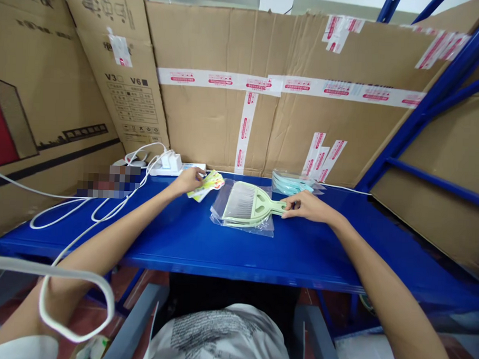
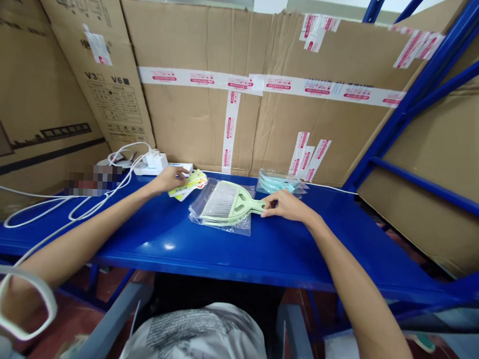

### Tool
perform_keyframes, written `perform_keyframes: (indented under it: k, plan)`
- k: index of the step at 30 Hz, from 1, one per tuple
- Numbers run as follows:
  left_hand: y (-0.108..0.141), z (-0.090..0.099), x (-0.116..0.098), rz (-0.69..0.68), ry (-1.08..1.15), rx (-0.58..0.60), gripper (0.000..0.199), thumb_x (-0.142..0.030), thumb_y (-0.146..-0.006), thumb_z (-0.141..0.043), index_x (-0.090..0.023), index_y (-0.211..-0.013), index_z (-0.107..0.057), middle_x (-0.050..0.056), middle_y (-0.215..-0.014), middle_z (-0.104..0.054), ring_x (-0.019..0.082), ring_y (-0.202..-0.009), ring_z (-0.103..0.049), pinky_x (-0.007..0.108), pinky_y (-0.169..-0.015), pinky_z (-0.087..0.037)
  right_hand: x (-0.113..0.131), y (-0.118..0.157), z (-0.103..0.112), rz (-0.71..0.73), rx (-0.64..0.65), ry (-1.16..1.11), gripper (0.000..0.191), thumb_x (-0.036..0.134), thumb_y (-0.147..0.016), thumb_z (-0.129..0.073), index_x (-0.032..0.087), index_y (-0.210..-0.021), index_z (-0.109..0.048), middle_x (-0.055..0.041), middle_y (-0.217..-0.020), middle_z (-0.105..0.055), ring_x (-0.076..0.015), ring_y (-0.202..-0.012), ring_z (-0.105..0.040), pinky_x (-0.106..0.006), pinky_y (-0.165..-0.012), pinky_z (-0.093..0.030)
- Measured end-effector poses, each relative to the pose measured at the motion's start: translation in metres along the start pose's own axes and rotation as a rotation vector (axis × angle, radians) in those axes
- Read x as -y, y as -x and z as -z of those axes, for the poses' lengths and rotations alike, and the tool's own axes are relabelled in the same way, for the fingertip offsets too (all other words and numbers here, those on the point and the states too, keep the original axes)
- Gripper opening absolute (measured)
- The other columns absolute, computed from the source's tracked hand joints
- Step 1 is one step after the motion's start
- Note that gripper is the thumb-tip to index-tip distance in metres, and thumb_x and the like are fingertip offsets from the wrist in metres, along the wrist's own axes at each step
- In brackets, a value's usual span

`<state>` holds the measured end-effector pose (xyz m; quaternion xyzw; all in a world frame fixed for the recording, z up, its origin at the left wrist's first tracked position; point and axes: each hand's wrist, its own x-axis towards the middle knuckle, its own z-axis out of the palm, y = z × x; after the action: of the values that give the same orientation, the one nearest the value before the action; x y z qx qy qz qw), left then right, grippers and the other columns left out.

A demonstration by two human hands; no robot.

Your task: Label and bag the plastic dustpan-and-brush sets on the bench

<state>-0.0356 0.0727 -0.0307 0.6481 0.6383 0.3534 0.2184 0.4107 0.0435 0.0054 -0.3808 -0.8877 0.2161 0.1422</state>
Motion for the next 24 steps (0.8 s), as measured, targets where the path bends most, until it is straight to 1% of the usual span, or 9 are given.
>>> perform_keyframes:
  k: [3,5,9,13,16,19,20,21,24]
  plan:
    - [-0.008,0.028,0.012,0.028,-0.165,-0.017,0.035,-0.007,-0.053,-0.072,-0.016,-0.085,-0.082,0.003,-0.064,-0.073,0.030,-0.085,-0.075,0.032,-0.083,-0.055,-0.001,0.000,0.000,0.003,0.005,-0.004,0.058,0.076,-0.075,-0.081,0.018,-0.073,-0.078,-0.0060,-0.078,-0.077,-0.0201,-0.067,-0.060,-0.031,-0.065,-0.037]
    - [-0.010,0.037,0.016,0.030,-0.229,-0.010,0.034,-0.007,-0.051,-0.070,-0.017,-0.080,-0.084,0.004,-0.065,-0.074,0.030,-0.084,-0.075,0.031,-0.081,-0.055,-0.001,-0.001,0.000,-0.004,0.006,-0.002,0.057,0.075,-0.075,-0.081,0.018,-0.073,-0.077,-0.0055,-0.077,-0.076,-0.0200,-0.067,-0.059,-0.031,-0.065,-0.036]
    - [-0.009,0.039,0.014,-0.024,-0.271,-0.030,0.041,-0.014,-0.063,-0.071,-0.016,-0.101,-0.088,0.007,-0.087,-0.083,0.030,-0.094,-0.076,0.031,-0.086,-0.055,0.001,-0.001,-0.002,-0.026,0.016,-0.005,0.055,0.072,-0.078,-0.080,0.018,-0.072,-0.072,-0.0046,-0.074,-0.073,-0.0208,-0.070,-0.061,-0.031,-0.067,-0.038]
    - [-0.005,0.037,0.003,-0.235,-0.120,-0.172,0.042,-0.025,-0.081,-0.069,-0.013,-0.118,-0.085,0.011,-0.111,-0.084,0.031,-0.102,-0.075,0.036,-0.094,-0.056,0.004,0.002,0.000,-0.027,-0.020,0.065,0.051,0.067,-0.079,-0.082,0.018,-0.091,-0.072,-0.0058,-0.082,-0.073,-0.0229,-0.074,-0.064,-0.033,-0.070,-0.043]
    - [0.008,0.031,-0.011,-0.399,0.147,-0.207,0.048,-0.041,-0.085,-0.076,-0.013,-0.124,-0.083,0.015,-0.121,-0.081,0.029,-0.103,-0.074,0.037,-0.094,-0.056,0.010,0.005,0.004,0.035,-0.134,0.111,0.059,0.063,-0.080,-0.084,0.019,-0.115,-0.069,-0.0091,-0.101,-0.074,-0.0244,-0.082,-0.065,-0.035,-0.074,-0.048]
    - [0.029,0.014,-0.031,-0.506,0.355,-0.102,0.053,-0.051,-0.084,-0.084,-0.016,-0.123,-0.083,0.015,-0.115,-0.082,0.025,-0.095,-0.073,0.034,-0.084,-0.057,0.024,0.003,0.001,0.128,-0.402,0.046,0.050,0.058,-0.090,-0.077,0.021,-0.122,-0.065,-0.0112,-0.114,-0.073,-0.0234,-0.087,-0.065,-0.037,-0.077,-0.053]
    - [0.037,0.007,-0.039,-0.547,0.386,-0.061,0.051,-0.052,-0.085,-0.083,-0.017,-0.122,-0.084,0.014,-0.110,-0.082,0.023,-0.091,-0.072,0.032,-0.079,-0.056,0.032,0.002,-0.003,0.161,-0.446,-0.021,0.048,0.057,-0.094,-0.073,0.022,-0.125,-0.064,-0.0111,-0.117,-0.073,-0.0220,-0.086,-0.066,-0.037,-0.076,-0.055]
    - [0.046,-0.001,-0.046,-0.589,0.390,-0.010,0.048,-0.052,-0.087,-0.082,-0.018,-0.122,-0.084,0.013,-0.106,-0.082,0.022,-0.089,-0.071,0.031,-0.076,-0.054,0.041,0.000,-0.009,0.193,-0.445,-0.102,0.048,0.055,-0.097,-0.071,0.023,-0.132,-0.061,-0.0110,-0.121,-0.072,-0.0204,-0.085,-0.067,-0.036,-0.075,-0.057]
    - [0.068,-0.024,-0.063,-0.694,0.353,0.106,0.038,-0.048,-0.093,-0.079,-0.021,-0.117,-0.086,0.011,-0.099,-0.079,0.018,-0.082,-0.068,0.029,-0.070,-0.052,0.071,-0.006,-0.031,0.247,-0.294,-0.325,0.067,0.051,-0.098,-0.072,0.030,-0.156,-0.047,-0.0107,-0.130,-0.071,-0.0175,-0.082,-0.071,-0.034,-0.069,-0.063]
